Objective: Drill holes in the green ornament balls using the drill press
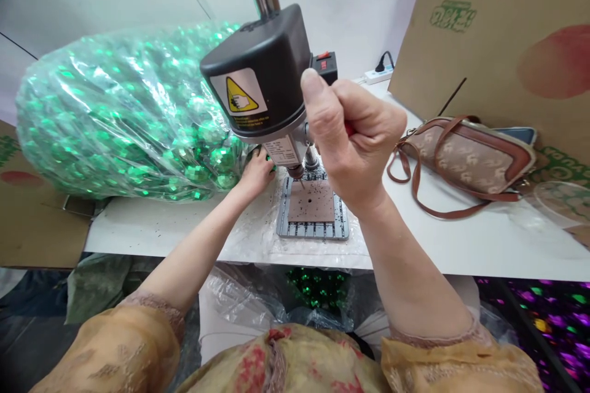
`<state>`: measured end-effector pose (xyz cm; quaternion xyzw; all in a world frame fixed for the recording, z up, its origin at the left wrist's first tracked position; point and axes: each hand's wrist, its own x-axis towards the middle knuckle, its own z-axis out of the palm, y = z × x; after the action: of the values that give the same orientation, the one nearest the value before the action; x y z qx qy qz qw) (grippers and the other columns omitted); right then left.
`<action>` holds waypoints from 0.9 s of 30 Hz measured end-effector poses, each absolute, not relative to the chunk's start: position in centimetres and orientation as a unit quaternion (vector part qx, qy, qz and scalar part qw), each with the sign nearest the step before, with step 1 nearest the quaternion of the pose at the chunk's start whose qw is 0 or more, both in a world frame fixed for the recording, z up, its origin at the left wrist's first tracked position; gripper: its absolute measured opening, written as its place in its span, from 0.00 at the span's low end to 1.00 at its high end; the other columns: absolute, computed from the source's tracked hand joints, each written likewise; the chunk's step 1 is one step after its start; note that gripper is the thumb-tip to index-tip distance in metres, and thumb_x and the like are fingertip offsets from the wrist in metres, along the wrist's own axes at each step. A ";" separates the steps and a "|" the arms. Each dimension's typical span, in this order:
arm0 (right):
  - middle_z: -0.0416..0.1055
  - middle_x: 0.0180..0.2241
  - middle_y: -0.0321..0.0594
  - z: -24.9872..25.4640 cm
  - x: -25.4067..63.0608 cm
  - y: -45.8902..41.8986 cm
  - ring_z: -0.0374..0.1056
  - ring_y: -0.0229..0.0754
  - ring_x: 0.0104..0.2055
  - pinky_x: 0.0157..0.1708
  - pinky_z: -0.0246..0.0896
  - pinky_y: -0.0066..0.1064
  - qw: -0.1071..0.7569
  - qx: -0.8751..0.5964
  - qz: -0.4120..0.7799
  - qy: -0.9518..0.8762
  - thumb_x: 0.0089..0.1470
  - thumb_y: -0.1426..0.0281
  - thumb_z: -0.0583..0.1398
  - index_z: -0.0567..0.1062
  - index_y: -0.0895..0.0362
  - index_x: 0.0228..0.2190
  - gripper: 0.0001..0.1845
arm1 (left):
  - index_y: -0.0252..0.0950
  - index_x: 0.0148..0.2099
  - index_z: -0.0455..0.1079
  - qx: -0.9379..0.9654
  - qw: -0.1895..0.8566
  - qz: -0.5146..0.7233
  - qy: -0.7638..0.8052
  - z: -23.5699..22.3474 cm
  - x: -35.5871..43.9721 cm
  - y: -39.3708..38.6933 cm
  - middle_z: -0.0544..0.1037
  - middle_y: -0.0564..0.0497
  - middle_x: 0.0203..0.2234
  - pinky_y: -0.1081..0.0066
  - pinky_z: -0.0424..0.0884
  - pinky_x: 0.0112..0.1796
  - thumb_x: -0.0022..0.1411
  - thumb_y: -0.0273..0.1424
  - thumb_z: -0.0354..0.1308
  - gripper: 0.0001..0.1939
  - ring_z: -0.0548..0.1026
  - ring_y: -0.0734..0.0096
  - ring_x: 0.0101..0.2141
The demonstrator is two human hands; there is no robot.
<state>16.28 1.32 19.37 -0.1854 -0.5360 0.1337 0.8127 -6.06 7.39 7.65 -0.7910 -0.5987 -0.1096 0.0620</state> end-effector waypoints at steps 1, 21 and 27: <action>0.47 0.12 0.31 19.3 16.3 1.3 0.48 0.32 0.15 0.19 0.35 0.36 0.813 -0.186 0.133 -0.536 0.58 0.61 0.62 0.54 0.56 0.14 0.29 | 0.37 0.49 0.75 -0.797 0.053 -0.133 -0.587 7.7 -6.2 7.2 0.68 0.38 0.59 0.50 0.68 0.57 0.60 0.19 0.57 0.16 0.66 0.46 0.61; 0.49 0.13 0.29 19.4 16.2 0.9 0.51 0.29 0.16 0.21 0.36 0.32 0.818 -0.162 0.163 -0.528 0.59 0.68 0.60 0.55 0.56 0.14 0.27 | 0.37 0.48 0.69 -0.377 -0.525 -0.581 -0.494 3.6 -1.6 0.4 0.81 0.50 0.36 0.74 0.73 0.32 0.50 0.47 0.73 0.30 0.79 0.71 0.33; 0.47 0.13 0.29 19.2 16.4 1.2 0.49 0.30 0.15 0.20 0.35 0.34 0.820 -0.153 0.148 -0.532 0.58 0.65 0.62 0.54 0.56 0.14 0.29 | 0.37 0.49 0.69 -0.460 -0.465 -0.582 -0.483 2.2 -1.7 1.0 0.81 0.49 0.38 0.69 0.72 0.45 0.51 0.48 0.72 0.30 0.79 0.69 0.40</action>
<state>16.37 1.20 19.21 -0.1530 -0.5316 0.1484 0.8198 -1.68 0.96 2.16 -0.4604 -0.4831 -0.5815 -0.4652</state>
